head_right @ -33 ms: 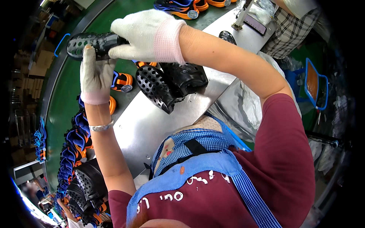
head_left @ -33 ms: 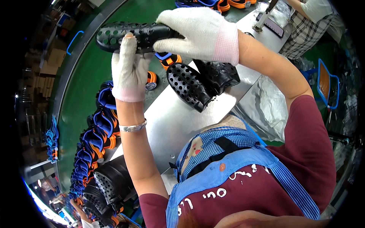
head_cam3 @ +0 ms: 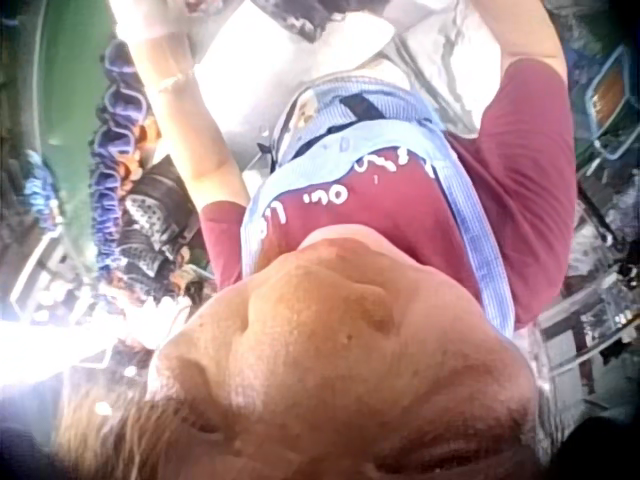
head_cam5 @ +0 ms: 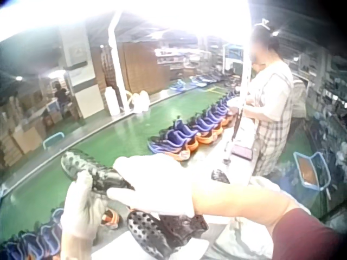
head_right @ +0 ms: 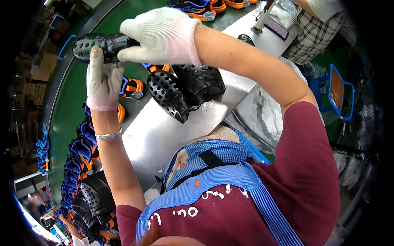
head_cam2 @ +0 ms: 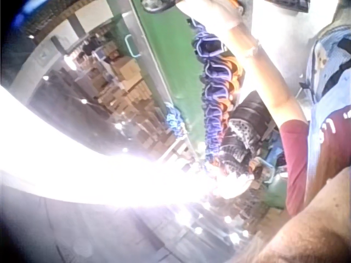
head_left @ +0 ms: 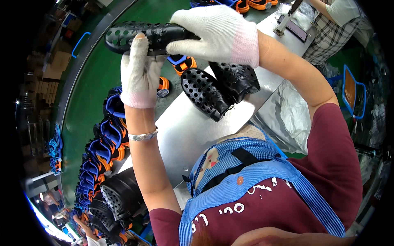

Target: The person inserts black insoles into blue and orange shoes on a factory assembly line. They pick up shoes from a conveyor belt, place the insoles inside, and then move the shoes along the line. The person also handles stacks of insoles and places them into a large white bag.

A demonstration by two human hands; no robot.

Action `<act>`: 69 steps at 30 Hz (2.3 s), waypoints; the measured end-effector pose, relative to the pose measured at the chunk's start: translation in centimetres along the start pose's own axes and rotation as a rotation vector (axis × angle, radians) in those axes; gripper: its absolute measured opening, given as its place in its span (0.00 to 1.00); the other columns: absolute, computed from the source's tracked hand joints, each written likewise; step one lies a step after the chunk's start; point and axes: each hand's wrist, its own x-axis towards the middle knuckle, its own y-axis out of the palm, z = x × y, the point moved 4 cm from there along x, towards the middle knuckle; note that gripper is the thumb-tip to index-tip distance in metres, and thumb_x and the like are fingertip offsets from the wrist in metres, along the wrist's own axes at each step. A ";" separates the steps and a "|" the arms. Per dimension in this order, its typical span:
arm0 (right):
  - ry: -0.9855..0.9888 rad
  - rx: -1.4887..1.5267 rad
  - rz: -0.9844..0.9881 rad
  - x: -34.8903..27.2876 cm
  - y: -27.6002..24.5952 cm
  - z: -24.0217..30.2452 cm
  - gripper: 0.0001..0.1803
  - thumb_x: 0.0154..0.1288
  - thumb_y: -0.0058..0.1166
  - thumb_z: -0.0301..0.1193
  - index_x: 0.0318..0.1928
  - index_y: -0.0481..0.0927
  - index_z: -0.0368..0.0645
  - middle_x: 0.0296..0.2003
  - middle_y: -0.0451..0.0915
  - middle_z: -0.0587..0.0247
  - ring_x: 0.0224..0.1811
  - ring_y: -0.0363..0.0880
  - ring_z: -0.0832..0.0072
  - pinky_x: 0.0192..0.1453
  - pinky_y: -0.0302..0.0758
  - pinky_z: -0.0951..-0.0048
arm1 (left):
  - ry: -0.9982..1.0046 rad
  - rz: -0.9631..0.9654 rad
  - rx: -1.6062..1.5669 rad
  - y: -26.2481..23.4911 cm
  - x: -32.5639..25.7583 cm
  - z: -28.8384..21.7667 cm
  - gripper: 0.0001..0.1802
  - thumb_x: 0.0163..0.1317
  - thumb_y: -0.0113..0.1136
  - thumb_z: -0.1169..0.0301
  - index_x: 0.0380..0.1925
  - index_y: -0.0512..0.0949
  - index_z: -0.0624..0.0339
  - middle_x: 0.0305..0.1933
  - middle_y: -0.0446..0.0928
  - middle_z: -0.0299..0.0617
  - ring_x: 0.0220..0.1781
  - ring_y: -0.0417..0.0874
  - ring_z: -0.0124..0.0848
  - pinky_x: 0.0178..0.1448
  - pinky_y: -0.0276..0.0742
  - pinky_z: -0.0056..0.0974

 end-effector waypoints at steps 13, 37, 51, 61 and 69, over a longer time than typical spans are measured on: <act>0.113 -0.058 0.543 2.1 4.0 -8.2 0.30 0.60 0.54 0.52 0.25 0.82 0.32 0.14 0.75 0.53 0.17 0.76 0.66 0.25 0.74 0.68 | -0.126 0.251 1.412 -9.4 -0.3 11.0 0.22 0.63 0.60 0.60 0.52 0.77 0.63 0.56 0.75 0.52 0.56 0.78 0.48 0.60 0.74 0.42; 0.134 -0.119 1.070 8.8 9.0 -6.6 0.32 0.56 0.54 0.57 0.27 0.83 0.35 0.20 0.80 0.52 0.23 0.76 0.61 0.30 0.69 0.59 | -0.100 -0.246 1.272 -13.6 6.8 9.2 0.20 0.65 0.50 0.58 0.49 0.81 0.58 0.48 0.82 0.51 0.51 0.82 0.47 0.57 0.76 0.42; 0.219 -0.317 0.907 6.9 20.6 -6.1 0.17 0.62 0.51 0.38 0.39 0.86 0.39 0.38 0.84 0.44 0.42 0.84 0.51 0.49 0.79 0.59 | -0.011 0.083 1.314 -8.3 -1.7 10.7 0.18 0.59 0.60 0.60 0.46 0.79 0.58 0.45 0.79 0.50 0.46 0.81 0.48 0.51 0.77 0.45; 0.534 -0.018 0.838 7.3 24.5 -7.5 0.16 0.65 0.50 0.35 0.44 0.83 0.38 0.39 0.82 0.44 0.42 0.83 0.52 0.47 0.79 0.61 | -0.628 0.354 1.299 -9.3 2.4 15.1 0.21 0.57 0.55 0.56 0.32 0.81 0.66 0.25 0.80 0.52 0.22 0.81 0.42 0.35 0.79 0.42; 0.427 -0.218 0.868 8.4 22.5 -4.9 0.14 0.65 0.47 0.32 0.46 0.80 0.40 0.43 0.84 0.50 0.44 0.85 0.54 0.46 0.81 0.60 | -0.700 0.556 1.502 -10.4 1.9 16.4 0.21 0.58 0.56 0.55 0.43 0.83 0.58 0.49 0.81 0.53 0.51 0.82 0.48 0.56 0.78 0.44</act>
